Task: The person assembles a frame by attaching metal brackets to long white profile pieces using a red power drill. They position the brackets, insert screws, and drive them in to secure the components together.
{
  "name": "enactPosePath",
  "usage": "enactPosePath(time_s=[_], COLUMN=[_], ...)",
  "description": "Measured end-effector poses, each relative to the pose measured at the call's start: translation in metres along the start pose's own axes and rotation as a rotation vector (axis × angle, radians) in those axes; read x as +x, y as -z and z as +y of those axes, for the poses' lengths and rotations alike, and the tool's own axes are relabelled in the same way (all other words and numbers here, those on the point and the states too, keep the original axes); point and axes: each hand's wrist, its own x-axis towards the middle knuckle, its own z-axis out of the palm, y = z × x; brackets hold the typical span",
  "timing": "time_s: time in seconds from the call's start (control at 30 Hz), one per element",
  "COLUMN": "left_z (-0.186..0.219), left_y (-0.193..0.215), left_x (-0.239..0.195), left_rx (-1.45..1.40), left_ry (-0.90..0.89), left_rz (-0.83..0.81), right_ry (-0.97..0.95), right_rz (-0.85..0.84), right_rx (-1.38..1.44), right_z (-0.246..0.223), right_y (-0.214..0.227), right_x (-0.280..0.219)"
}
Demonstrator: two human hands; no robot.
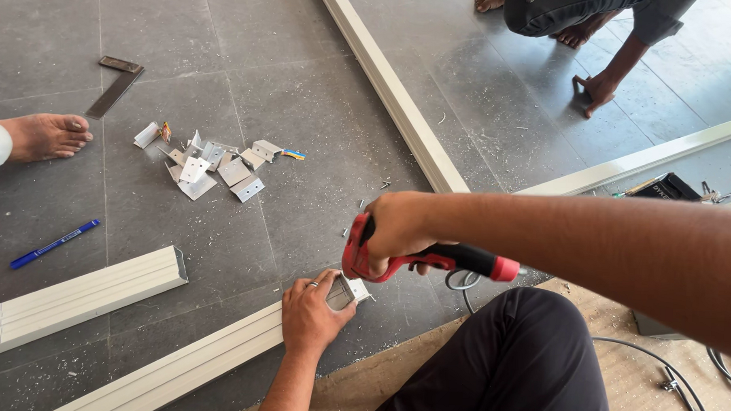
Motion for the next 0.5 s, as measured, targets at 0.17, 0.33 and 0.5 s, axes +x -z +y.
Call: enactPosePath(time_s=[0.17,0.33,0.5], left_z=[-0.003,-0.003,-0.002], left_y=[-0.004,-0.005,-0.002], left_x=[-0.001,0.001,0.0], left_rx=[-0.008,0.036,0.011], left_ry=[-0.039,0.013,-0.008], left_rz=[0.06,-0.026,0.014], right_ry=[0.02,-0.002,0.017], right_rz=[0.042,0.044,0.05], right_rx=[-0.191,-0.198,0.053], right_z=[-0.017,-0.016,0.008], right_y=[-0.005,-0.006,0.001], right_x=[-0.011,-0.015,-0.015])
